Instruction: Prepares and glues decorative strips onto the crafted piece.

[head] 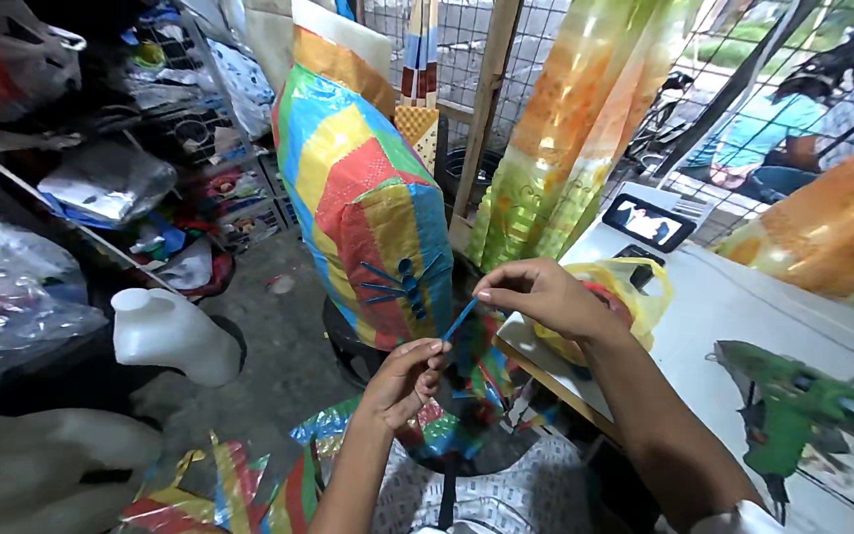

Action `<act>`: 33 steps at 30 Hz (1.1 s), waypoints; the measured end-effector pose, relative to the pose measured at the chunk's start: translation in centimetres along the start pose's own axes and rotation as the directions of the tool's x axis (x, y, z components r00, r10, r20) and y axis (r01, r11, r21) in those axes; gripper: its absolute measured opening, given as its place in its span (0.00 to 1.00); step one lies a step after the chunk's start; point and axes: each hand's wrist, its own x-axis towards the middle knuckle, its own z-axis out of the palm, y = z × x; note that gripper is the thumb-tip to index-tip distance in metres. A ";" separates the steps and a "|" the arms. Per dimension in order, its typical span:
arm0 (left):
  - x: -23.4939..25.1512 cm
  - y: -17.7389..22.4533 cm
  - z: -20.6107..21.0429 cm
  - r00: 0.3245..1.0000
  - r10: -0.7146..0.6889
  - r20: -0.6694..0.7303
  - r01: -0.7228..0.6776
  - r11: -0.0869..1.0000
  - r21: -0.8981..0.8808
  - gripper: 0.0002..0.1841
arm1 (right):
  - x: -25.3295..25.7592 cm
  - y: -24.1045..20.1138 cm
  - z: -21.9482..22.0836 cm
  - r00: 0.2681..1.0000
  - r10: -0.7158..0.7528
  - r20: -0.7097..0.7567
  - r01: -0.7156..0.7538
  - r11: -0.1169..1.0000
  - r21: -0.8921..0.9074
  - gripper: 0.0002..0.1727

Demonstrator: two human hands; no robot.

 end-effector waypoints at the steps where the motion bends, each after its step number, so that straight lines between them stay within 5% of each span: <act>1: 0.0 0.0 -0.1 0.999 0.015 -0.029 -0.015 1.000 0.011 0.12 | 0.2 0.1 0.1 1.000 0.006 -0.020 -0.006 1.000 -0.005 0.04; 4: 0.0 -0.3 0.1 0.949 0.174 -0.262 -0.138 0.979 0.151 0.13 | 1.0 -0.1 0.4 0.991 0.021 -0.131 -0.033 0.995 -0.091 0.04; 8: 0.5 -0.4 -0.2 0.636 0.614 -0.467 -0.335 0.766 0.549 0.06 | 2.7 -0.5 2.0 0.946 0.058 -0.318 -0.122 0.975 -0.185 0.08; 10: 0.7 0.0 -0.5 0.508 0.723 -0.469 -0.343 0.669 0.660 0.02 | 3.9 -0.4 2.8 0.927 0.069 -0.368 -0.160 0.962 -0.223 0.09; 12: 0.8 0.3 -0.8 0.433 0.772 -0.464 -0.336 0.616 0.712 0.08 | 5.5 -0.1 3.2 0.915 0.107 -0.389 -0.214 0.946 -0.244 0.09; 22: 0.4 0.3 -1.6 0.357 0.810 -0.465 -0.300 0.571 0.764 0.16 | 7.4 0.3 4.5 0.904 0.153 -0.399 -0.258 0.940 -0.224 0.09; 29: 3.0 1.2 -1.6 0.199 0.957 -0.211 -0.017 0.219 0.976 0.58 | 8.1 0.8 4.9 0.900 0.144 -0.412 -0.261 0.935 -0.242 0.11; 33: 6.0 1.5 -0.9 0.131 0.979 -0.157 0.118 0.142 0.983 0.70 | 8.1 1.3 5.1 0.891 0.134 -0.434 -0.256 0.937 -0.236 0.12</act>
